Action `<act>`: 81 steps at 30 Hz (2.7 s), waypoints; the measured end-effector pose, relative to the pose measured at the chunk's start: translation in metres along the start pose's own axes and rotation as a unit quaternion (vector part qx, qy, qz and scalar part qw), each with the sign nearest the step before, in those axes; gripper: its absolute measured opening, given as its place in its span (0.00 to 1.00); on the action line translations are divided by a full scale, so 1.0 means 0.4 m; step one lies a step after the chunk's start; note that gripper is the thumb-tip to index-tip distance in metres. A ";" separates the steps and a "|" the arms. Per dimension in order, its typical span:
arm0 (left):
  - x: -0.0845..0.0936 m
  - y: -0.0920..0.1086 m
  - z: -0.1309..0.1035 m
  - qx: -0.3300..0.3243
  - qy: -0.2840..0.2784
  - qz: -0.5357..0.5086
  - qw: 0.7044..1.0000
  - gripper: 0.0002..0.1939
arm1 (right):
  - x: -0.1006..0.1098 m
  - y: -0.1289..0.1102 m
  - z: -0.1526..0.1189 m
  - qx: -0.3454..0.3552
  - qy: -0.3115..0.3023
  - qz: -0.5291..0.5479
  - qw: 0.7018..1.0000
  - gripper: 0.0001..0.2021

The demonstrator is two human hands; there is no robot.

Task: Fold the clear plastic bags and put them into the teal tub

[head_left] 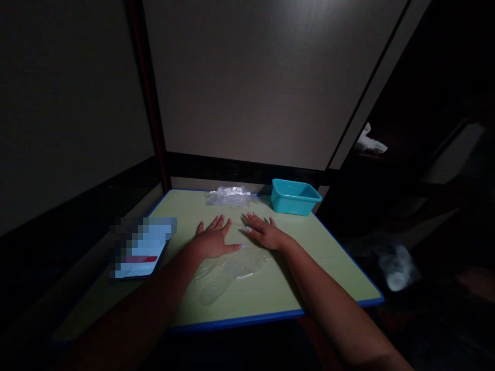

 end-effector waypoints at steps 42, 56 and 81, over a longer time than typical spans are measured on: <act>0.102 0.112 -0.067 -0.234 0.151 -0.104 0.955 0.20 | -0.009 0.157 0.001 -0.188 0.008 -0.037 0.981 0.33; 0.033 0.158 -0.092 -0.278 0.026 -0.060 0.958 0.17 | 0.060 0.138 -0.027 -0.155 0.088 0.007 0.984 0.27; 0.073 0.123 -0.070 -0.118 0.209 0.045 0.970 0.31 | -0.023 0.110 -0.016 -0.147 -0.069 -0.024 0.987 0.39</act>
Point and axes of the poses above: each hand's wrist, its own z-axis towards the middle knuckle, its own x-axis out of the back of the hand, y = z × x, the point moved 8 cm from there along z, towards the middle knuckle, and after that the axes turned 9 degrees about x, right-handed, at the moved point
